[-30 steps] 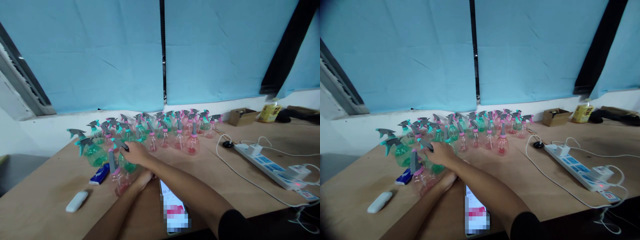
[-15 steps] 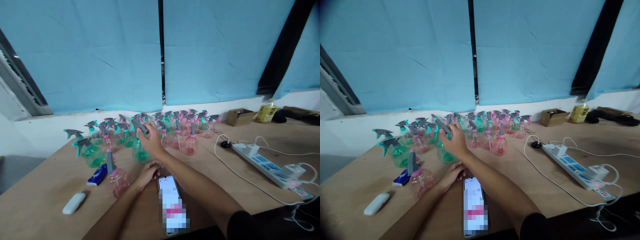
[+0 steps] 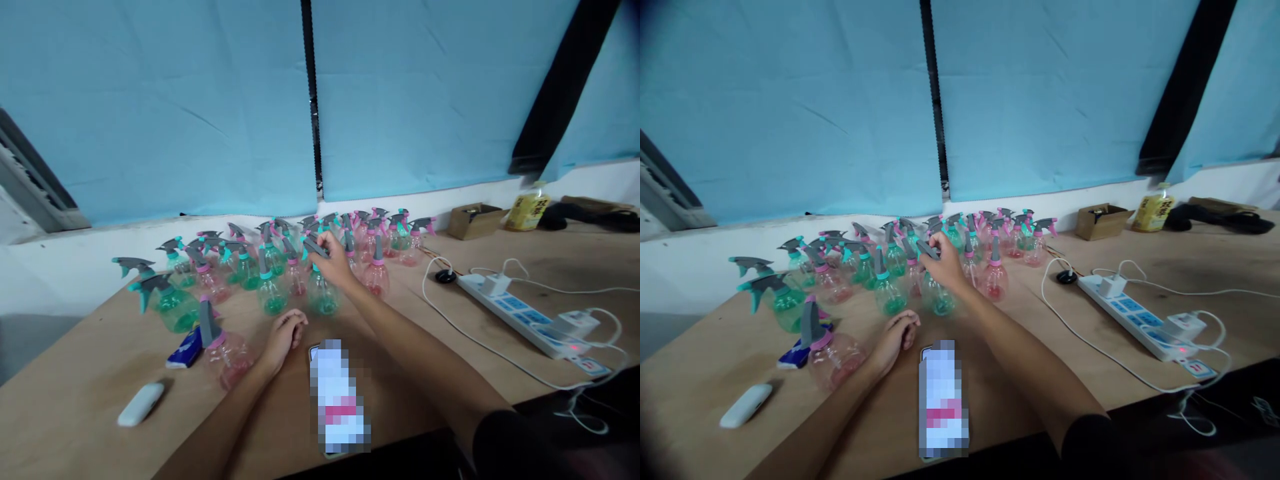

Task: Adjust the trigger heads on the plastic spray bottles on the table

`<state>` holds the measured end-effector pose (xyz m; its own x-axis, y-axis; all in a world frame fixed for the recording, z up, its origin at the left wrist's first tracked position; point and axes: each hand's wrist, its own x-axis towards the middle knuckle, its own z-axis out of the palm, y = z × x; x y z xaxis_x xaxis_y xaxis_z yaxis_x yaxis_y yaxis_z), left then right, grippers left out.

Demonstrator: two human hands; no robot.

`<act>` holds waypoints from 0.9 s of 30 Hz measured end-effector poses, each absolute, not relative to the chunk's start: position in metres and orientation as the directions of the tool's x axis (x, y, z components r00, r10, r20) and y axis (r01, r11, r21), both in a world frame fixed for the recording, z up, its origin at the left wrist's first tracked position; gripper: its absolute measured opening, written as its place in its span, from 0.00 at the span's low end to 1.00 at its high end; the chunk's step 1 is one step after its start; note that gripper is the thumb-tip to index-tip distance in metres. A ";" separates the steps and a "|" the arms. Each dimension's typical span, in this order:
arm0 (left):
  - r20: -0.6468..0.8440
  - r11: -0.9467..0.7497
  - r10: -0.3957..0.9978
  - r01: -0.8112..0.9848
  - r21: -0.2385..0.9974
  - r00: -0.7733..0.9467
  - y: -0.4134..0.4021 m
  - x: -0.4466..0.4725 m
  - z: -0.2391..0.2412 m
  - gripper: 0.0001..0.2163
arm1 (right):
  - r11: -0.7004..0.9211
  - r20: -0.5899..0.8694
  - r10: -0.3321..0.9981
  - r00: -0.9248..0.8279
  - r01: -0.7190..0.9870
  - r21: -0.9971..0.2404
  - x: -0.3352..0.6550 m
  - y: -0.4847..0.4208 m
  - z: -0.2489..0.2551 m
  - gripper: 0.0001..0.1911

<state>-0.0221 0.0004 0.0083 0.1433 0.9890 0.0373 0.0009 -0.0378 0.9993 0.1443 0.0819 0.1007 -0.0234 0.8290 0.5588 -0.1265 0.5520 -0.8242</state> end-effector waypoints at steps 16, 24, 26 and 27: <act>0.090 -0.091 0.995 0.004 0.996 0.042 0.003 -0.023 0.010 0.12 | 0.436 0.505 0.810 -0.297 -0.269 -0.859 0.138 0.081 0.059 0.19; 0.082 -0.083 0.995 0.008 0.997 0.050 0.004 -0.023 0.008 0.12 | 0.276 0.389 0.760 -0.520 -0.283 -0.918 0.144 0.074 0.059 0.16; 0.083 -0.083 0.995 0.012 0.996 0.051 0.004 -0.023 0.009 0.12 | 0.265 0.375 0.761 -0.530 -0.274 -0.925 0.143 0.075 0.058 0.15; 0.081 -0.082 0.996 0.015 0.997 0.048 0.003 -0.023 0.009 0.12 | 0.264 0.377 0.760 -0.529 -0.278 -0.924 0.143 0.076 0.057 0.14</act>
